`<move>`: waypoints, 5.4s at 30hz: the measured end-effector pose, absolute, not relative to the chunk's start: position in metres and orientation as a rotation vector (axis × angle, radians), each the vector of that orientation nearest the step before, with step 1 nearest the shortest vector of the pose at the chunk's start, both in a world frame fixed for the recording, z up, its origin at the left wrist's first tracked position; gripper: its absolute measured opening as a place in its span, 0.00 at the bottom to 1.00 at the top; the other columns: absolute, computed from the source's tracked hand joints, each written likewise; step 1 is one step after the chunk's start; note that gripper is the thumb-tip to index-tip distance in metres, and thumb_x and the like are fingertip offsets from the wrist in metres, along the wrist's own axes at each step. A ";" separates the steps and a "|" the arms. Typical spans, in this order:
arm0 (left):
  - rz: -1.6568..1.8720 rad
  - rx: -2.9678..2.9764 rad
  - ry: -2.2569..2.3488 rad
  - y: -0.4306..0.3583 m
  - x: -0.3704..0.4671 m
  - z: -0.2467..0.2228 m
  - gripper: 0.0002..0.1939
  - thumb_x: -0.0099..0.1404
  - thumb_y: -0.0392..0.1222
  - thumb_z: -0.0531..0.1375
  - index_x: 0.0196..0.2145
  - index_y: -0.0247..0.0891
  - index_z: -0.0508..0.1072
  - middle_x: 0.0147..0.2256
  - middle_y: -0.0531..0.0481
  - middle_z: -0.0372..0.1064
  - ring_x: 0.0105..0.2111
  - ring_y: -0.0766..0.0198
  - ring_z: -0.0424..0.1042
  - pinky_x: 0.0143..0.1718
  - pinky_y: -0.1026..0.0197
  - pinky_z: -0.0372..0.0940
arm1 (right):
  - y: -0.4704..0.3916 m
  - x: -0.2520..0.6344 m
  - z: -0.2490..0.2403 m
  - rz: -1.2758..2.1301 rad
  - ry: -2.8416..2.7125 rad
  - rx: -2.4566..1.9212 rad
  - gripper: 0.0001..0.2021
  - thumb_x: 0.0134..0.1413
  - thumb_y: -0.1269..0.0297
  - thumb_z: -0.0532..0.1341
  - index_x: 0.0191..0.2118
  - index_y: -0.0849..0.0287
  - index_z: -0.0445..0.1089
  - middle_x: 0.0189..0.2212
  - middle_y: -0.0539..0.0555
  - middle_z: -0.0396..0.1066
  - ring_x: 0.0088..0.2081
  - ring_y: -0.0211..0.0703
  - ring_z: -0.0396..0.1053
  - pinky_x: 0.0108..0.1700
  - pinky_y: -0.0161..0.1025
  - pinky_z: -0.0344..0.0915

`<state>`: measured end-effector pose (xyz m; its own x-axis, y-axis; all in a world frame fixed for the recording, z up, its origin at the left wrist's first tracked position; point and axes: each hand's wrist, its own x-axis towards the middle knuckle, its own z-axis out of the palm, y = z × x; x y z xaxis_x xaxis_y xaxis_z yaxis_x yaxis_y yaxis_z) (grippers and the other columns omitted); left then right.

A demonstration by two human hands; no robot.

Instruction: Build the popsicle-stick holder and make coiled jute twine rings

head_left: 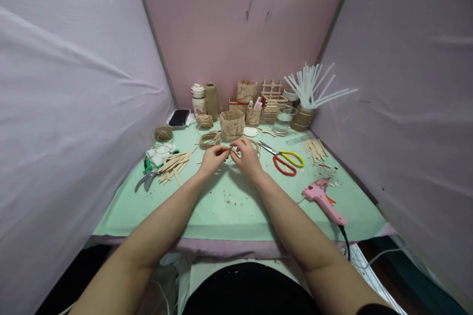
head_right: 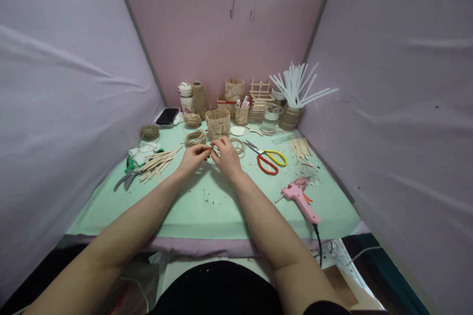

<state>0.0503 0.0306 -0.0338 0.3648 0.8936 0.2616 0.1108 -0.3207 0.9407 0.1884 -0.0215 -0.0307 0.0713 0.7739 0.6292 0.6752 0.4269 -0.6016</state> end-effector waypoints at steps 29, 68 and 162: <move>1.018 1.780 0.950 0.033 0.052 -0.035 0.11 0.54 0.42 0.60 0.34 0.36 0.78 0.25 0.51 0.72 0.27 0.64 0.67 0.30 0.63 0.62 | -0.009 0.189 -0.036 1.052 -0.925 -1.265 0.12 0.42 0.54 0.61 0.27 0.59 0.67 0.22 0.46 0.60 0.24 0.33 0.57 0.23 0.29 0.54; 1.357 2.294 0.941 0.030 0.047 -0.041 0.06 0.62 0.41 0.60 0.29 0.39 0.75 0.31 0.48 0.72 0.35 0.60 0.69 0.41 0.57 0.63 | -0.008 0.185 -0.045 0.419 -1.345 -1.345 0.06 0.47 0.66 0.56 0.26 0.59 0.69 0.27 0.53 0.71 0.32 0.42 0.65 0.37 0.38 0.61; 0.981 1.716 0.946 0.034 0.049 -0.037 0.12 0.51 0.49 0.62 0.26 0.36 0.72 0.25 0.51 0.69 0.22 0.68 0.63 0.24 0.63 0.60 | -0.012 0.188 -0.038 0.798 -1.236 -1.428 0.09 0.45 0.62 0.57 0.21 0.60 0.66 0.18 0.47 0.61 0.22 0.34 0.57 0.26 0.33 0.54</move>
